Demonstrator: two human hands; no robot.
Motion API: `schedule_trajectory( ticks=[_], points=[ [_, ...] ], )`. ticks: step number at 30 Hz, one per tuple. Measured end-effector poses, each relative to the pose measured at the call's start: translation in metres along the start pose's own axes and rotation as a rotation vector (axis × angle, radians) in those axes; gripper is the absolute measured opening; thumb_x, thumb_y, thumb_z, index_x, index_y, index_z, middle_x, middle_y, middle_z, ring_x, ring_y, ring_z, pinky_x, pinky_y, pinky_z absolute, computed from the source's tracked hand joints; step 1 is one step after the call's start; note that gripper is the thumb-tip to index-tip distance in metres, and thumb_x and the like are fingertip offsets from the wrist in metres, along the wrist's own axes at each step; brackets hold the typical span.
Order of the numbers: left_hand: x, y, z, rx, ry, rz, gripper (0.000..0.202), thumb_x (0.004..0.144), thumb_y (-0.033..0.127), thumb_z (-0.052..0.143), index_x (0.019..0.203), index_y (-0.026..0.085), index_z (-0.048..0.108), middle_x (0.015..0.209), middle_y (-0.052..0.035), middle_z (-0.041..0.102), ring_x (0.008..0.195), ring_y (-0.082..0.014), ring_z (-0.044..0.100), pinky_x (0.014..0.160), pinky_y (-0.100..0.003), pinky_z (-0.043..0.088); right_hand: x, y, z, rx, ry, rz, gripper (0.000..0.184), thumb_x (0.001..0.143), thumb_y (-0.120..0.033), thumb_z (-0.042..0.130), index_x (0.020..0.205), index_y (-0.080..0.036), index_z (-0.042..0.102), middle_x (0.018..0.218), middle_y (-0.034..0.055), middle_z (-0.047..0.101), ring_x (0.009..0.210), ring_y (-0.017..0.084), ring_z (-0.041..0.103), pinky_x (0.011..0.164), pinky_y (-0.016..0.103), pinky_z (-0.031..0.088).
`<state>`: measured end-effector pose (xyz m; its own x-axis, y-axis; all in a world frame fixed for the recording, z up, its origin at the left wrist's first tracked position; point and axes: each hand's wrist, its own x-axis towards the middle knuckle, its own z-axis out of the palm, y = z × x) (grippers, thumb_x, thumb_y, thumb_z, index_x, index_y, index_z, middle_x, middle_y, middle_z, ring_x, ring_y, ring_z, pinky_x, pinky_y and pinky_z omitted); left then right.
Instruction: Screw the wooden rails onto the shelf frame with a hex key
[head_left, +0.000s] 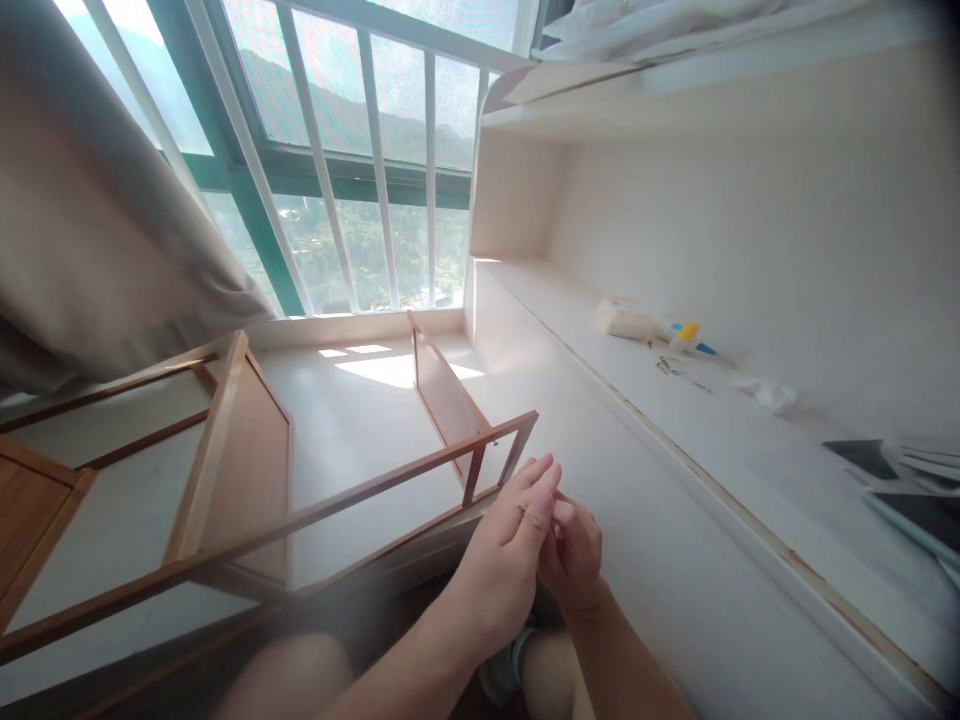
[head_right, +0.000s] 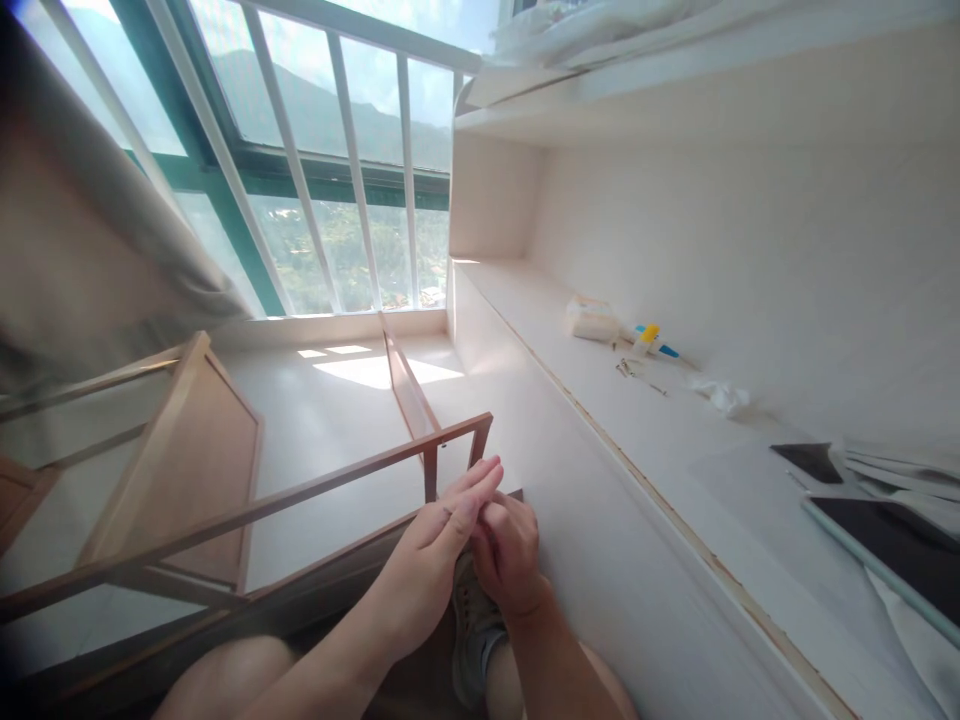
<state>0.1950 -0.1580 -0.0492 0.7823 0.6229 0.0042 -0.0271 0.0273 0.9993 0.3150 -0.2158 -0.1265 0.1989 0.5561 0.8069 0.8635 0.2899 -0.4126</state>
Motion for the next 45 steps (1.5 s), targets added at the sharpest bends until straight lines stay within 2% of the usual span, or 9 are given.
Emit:
schedule_trajectory(
  ticks=[4,8,10,14,17,23,29,34,45],
  points=[
    [-0.011,0.021,-0.015,0.39,-0.08,0.042,0.059,0.091,0.052,0.048,0.144,0.026,0.046,0.155,-0.0057,0.036,0.143,-0.0258,0.031,0.119,-0.042,0.024,0.0,0.0,-0.001,0.099,0.059,0.124,0.009,0.092,-0.019,0.046,0.087,-0.023,0.053,0.067,0.0,0.056,0.059,0.016,0.053,0.057,0.029,0.041],
    [-0.014,0.051,-0.045,0.829,0.04,0.157,0.039,0.09,0.048,0.051,0.121,0.029,0.066,0.115,-0.008,0.07,0.108,-0.0288,0.063,0.096,-0.043,0.046,0.024,0.002,0.009,0.14,0.15,0.293,0.015,0.093,-0.024,0.047,0.079,-0.022,0.049,0.062,-0.0025,0.047,0.055,0.014,0.044,0.055,0.028,0.037],
    [-0.006,0.057,-0.058,1.01,0.193,0.273,0.036,0.089,0.043,0.055,0.121,0.029,0.065,0.122,-0.0069,0.067,0.116,-0.029,0.058,0.1,-0.045,0.042,0.037,0.005,0.017,0.14,0.126,0.323,0.022,0.093,-0.026,0.048,0.072,-0.022,0.046,0.059,-0.0035,0.045,0.054,0.013,0.042,0.055,0.028,0.036],
    [0.021,0.047,-0.073,1.227,0.159,0.379,0.048,0.089,0.033,0.056,0.137,0.031,0.051,0.154,-0.0024,0.039,0.144,-0.0308,0.027,0.114,-0.052,0.024,0.041,0.015,0.03,0.186,0.119,0.362,0.027,0.094,-0.028,0.048,0.068,-0.022,0.044,0.057,-0.0041,0.045,0.053,0.013,0.041,0.055,0.028,0.034],
    [0.039,0.034,-0.076,1.289,0.091,0.354,0.047,0.095,0.024,0.044,0.14,0.031,0.046,0.154,-0.0004,0.039,0.146,-0.0259,0.026,0.114,-0.049,0.026,0.031,0.021,0.032,0.22,0.102,0.423,0.029,0.095,-0.028,0.046,0.067,-0.022,0.044,0.057,-0.0039,0.045,0.053,0.012,0.041,0.055,0.027,0.033],
    [0.059,0.024,-0.079,1.284,0.147,0.306,0.049,0.093,0.015,0.039,0.138,0.031,0.049,0.148,0.002,0.047,0.141,-0.02,0.036,0.105,-0.037,0.04,0.034,0.025,0.029,0.287,-0.208,0.429,0.031,0.095,-0.03,0.048,0.065,-0.021,0.047,0.058,-0.0036,0.046,0.054,0.012,0.043,0.055,0.027,0.032],
    [0.063,0.02,-0.077,1.329,0.199,0.275,0.048,0.092,0.02,0.045,0.138,0.035,0.049,0.149,0.006,0.046,0.136,-0.0212,0.044,0.087,-0.031,0.051,0.047,0.03,0.039,0.305,-0.198,0.355,0.029,0.094,-0.026,0.048,0.066,-0.021,0.045,0.057,-0.0038,0.045,0.053,0.011,0.043,0.054,0.026,0.032],
    [0.063,0.02,-0.072,1.426,0.26,0.218,0.046,0.093,0.026,0.046,0.137,0.039,0.051,0.146,0.0079,0.048,0.113,-0.0221,0.064,0.071,-0.03,0.053,0.042,0.027,0.043,0.273,-0.167,0.321,0.029,0.093,-0.022,0.049,0.065,-0.021,0.04,0.056,-0.0052,0.04,0.051,0.01,0.037,0.052,0.026,0.029],
    [0.061,0.026,-0.063,1.563,0.328,0.162,0.04,0.097,0.033,0.041,0.133,0.043,0.053,0.144,0.0079,0.05,0.092,-0.0204,0.07,0.06,-0.028,0.047,0.044,0.023,0.043,0.274,-0.118,0.367,0.029,0.092,-0.02,0.051,0.066,-0.02,0.04,0.057,-0.0057,0.039,0.053,0.009,0.036,0.054,0.024,0.029]
  ],
)
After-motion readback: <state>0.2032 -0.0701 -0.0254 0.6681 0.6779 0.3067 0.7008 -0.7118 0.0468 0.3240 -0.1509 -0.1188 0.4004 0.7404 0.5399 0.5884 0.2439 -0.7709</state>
